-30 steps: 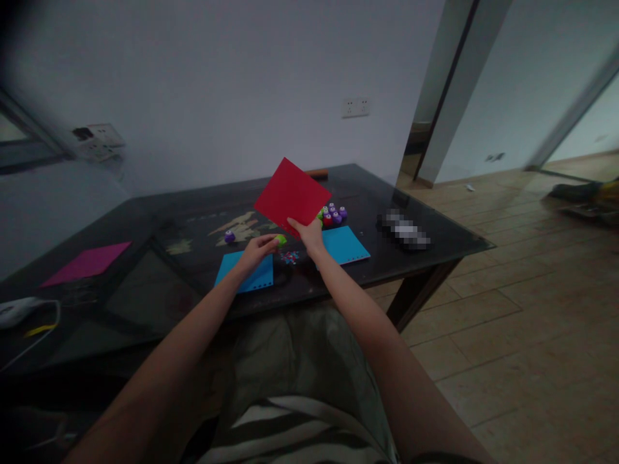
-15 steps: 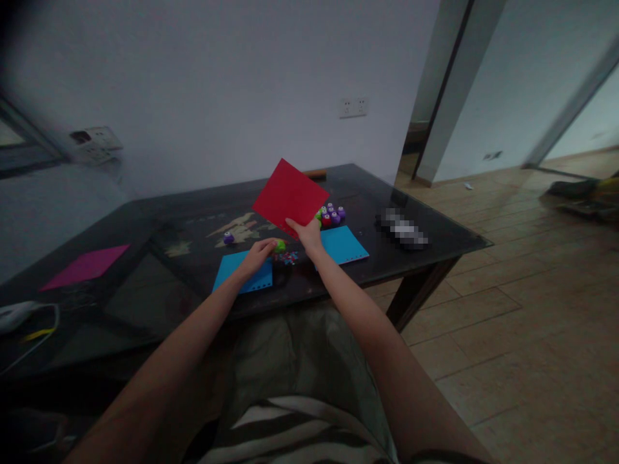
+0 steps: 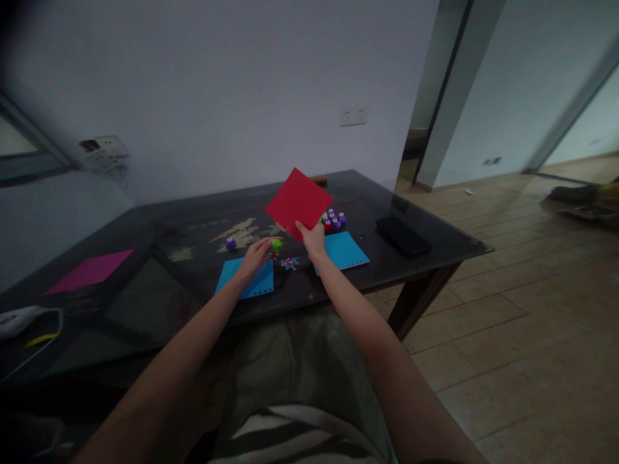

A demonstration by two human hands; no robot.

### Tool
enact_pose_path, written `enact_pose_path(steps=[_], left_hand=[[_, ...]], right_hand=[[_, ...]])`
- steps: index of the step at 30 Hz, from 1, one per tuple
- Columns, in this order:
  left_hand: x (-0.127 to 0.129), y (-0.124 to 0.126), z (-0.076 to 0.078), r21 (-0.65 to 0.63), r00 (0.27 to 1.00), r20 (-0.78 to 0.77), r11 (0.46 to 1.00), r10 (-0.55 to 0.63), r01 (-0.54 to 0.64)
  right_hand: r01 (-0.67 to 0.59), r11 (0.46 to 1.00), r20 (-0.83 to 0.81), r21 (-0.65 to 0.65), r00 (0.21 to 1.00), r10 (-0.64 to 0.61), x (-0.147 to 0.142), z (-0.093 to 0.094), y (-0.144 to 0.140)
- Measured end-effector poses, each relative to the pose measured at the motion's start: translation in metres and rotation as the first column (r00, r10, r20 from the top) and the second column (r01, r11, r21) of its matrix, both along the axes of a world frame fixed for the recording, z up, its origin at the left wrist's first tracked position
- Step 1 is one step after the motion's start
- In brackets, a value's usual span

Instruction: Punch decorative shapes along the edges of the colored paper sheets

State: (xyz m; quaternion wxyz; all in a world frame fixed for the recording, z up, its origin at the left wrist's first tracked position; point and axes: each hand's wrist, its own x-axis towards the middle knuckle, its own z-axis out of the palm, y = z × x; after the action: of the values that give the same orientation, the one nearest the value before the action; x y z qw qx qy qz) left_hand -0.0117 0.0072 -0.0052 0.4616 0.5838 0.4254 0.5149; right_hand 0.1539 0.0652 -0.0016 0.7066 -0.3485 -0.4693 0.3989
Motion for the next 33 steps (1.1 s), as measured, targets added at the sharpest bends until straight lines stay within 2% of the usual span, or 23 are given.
enact_pose_path(steps=[8, 14, 20, 27, 33], left_hand=[[-0.001, 0.000, 0.000, -0.040, 0.996, 0.077, 0.998, 0.045, -0.042], [0.003, 0.003, 0.000, 0.027, 0.990, -0.105, 0.995, 0.095, -0.092], [0.012, 0.013, 0.007, 0.096, 0.958, -0.264, 0.992, 0.110, -0.087], [0.029, 0.053, 0.016, 0.225, 0.871, -0.426, 0.961, 0.245, -0.160], [0.043, 0.089, 0.007, 0.238, 0.825, -0.473, 0.946, 0.310, -0.220]], right_hand=[[0.160, 0.986, -0.056, 0.039, 0.986, -0.158, 0.033, 0.010, 0.013], [0.201, 0.979, -0.063, 0.025, 0.978, -0.200, 0.078, 0.014, 0.006], [0.216, 0.976, -0.053, -0.029, 0.975, -0.217, 0.116, -0.001, 0.008], [0.163, 0.985, -0.017, -0.049, 0.986, -0.164, 0.119, -0.008, 0.004], [0.154, 0.986, 0.006, -0.059, 0.988, -0.154, 0.114, -0.004, -0.005]])
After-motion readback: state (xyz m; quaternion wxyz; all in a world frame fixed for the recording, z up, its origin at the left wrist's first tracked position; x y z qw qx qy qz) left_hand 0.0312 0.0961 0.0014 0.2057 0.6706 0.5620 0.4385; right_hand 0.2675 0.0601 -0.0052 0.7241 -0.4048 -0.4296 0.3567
